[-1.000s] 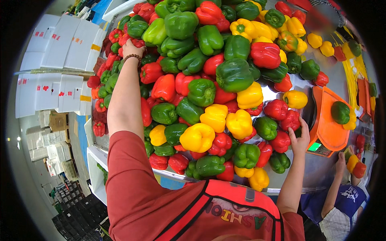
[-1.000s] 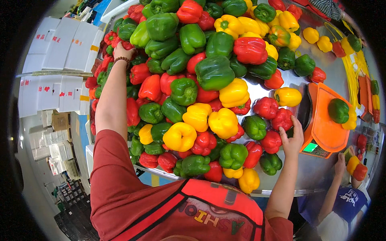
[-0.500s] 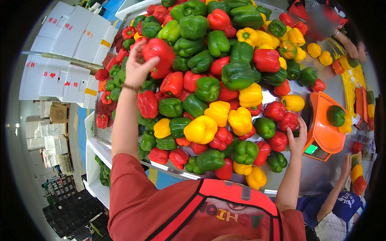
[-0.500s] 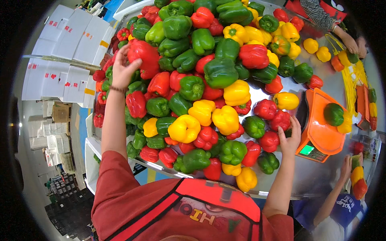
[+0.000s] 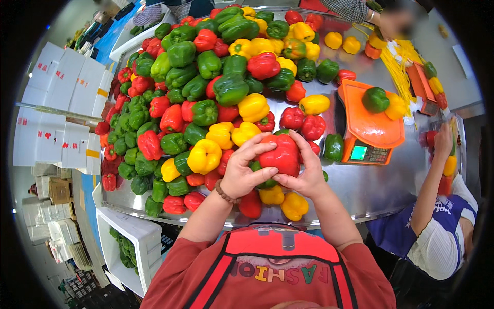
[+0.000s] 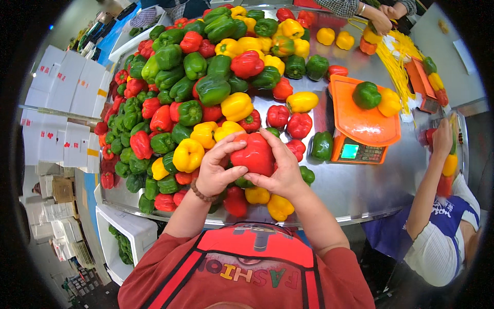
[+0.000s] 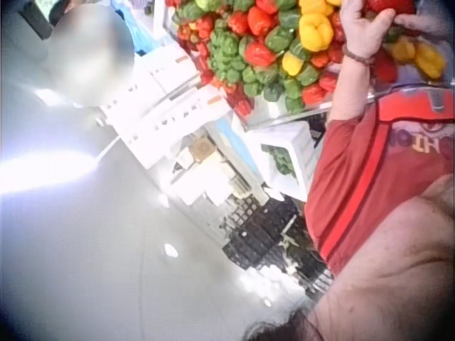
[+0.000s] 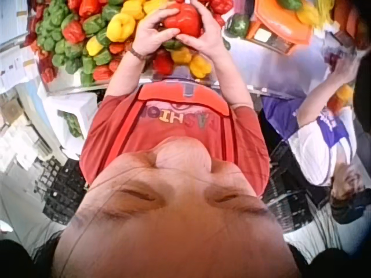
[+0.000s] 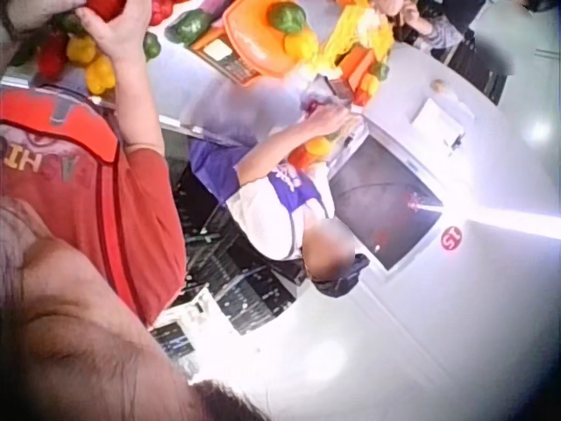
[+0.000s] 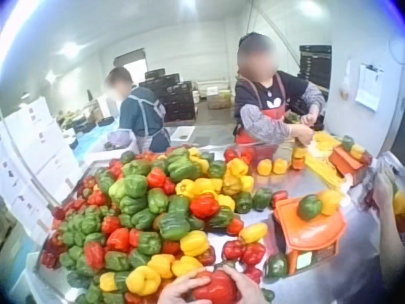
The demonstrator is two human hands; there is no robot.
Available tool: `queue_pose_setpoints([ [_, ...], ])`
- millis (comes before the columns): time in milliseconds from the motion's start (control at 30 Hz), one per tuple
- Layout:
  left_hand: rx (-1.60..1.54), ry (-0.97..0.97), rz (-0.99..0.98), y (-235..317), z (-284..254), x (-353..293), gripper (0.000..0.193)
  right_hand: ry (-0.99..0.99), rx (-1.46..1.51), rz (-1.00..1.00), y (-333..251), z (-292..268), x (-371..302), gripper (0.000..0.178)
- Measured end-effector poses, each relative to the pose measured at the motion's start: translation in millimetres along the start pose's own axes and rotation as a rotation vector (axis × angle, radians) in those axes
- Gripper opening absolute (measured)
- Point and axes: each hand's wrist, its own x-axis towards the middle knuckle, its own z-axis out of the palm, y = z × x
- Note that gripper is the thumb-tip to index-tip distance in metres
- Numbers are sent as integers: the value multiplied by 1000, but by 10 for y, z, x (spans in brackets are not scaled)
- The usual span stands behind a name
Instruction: The person sorts bell peppers by color on a metal table, picking up green, red, and yellow peppers and placing them into separate piles. The person also places some peppers onto a digital scale to weigh them.
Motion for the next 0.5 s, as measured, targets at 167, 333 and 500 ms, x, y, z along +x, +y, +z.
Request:
queue_pose_setpoints([
  [167,125,-86,-8,-26,223,-42,45,68,-272,-27,-15,-209,-258,87],
  [333,205,-240,-54,70,334,25,29,-15,-447,-135,-64,-425,-384,83],
  [500,277,-408,-73,11,406,-98,23,-71,-497,-111,54,-619,-643,82],
])
